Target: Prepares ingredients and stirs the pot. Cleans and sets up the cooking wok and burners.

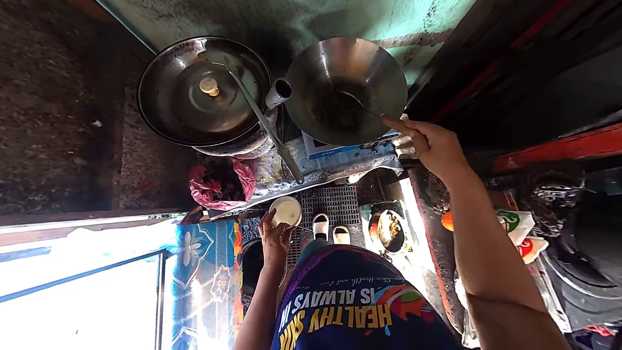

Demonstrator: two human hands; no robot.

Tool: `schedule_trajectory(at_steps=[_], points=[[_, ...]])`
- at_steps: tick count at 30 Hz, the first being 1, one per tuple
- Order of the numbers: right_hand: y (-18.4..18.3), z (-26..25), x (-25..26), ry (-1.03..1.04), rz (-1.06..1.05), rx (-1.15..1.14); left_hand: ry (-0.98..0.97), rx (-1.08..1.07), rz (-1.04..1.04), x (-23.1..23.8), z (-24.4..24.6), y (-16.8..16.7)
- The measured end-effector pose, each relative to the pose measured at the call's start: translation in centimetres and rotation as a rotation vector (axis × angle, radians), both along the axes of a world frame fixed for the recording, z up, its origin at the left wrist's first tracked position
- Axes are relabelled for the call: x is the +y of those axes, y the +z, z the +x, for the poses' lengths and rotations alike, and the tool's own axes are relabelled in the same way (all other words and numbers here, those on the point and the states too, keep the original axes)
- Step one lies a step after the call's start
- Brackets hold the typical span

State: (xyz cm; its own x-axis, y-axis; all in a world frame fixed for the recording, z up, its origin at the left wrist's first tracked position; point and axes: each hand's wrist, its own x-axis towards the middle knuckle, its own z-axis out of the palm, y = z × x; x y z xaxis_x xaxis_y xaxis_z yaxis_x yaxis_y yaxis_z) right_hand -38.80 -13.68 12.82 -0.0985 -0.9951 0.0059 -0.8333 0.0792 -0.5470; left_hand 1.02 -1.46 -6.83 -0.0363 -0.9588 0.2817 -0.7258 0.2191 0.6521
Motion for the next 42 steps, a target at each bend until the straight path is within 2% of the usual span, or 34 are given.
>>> schedule_trajectory(at_steps=[3, 6, 9, 13, 16, 20, 24, 27, 29, 32, 35, 37, 42], points=[[4.0, 1.3, 3.4, 0.134, -0.079, 0.324, 0.003, -0.007, 0.001, -0.1, 0.1, 0.1], [5.5, 2.7, 5.0, 0.199, -0.063, 0.467, -0.002, -0.010, 0.005, -0.1, 0.1, 0.1], [4.1, 4.7, 3.9, 0.202, 0.027, 0.495, -0.004, -0.018, -0.005, -0.2, 0.0, -0.2], [-0.4, 7.1, -1.0, 0.164, 0.254, 0.483, -0.019, -0.008, -0.017, -0.4, -0.3, -0.3], [-2.0, 7.2, -3.3, 0.110, 0.247, 0.422, -0.020, -0.027, -0.059, -0.5, -0.7, 0.0], [1.4, 5.8, -1.6, 0.058, 0.056, 0.323, -0.041, -0.038, -0.080, -0.6, -1.1, 0.7], [4.3, 4.3, 2.0, 0.155, -0.038, 0.356, -0.044, -0.019, -0.073, -0.9, -1.2, 0.8], [5.0, 4.1, 3.2, 0.215, -0.055, 0.304, -0.046, -0.007, -0.068, -1.1, -1.5, 0.5], [3.8, 5.0, 2.9, 0.200, -0.038, 0.276, -0.049, -0.018, -0.074, -1.1, -1.8, 0.6], [0.1, 7.1, 1.9, 0.114, -0.025, 0.262, -0.076, -0.029, -0.079, -1.2, -2.2, 1.2], [-2.7, 9.2, 1.2, 0.074, 0.130, 0.163, -0.097, -0.025, -0.087, -1.4, -2.4, 1.4], [-3.7, 10.0, 0.9, 0.075, 0.240, 0.065, -0.110, -0.031, -0.104, -1.7, -2.8, 1.4], [-4.8, 10.0, 1.0, 0.085, 0.271, -0.191, -0.194, -0.064, -0.090, -2.1, -3.5, 1.2]])
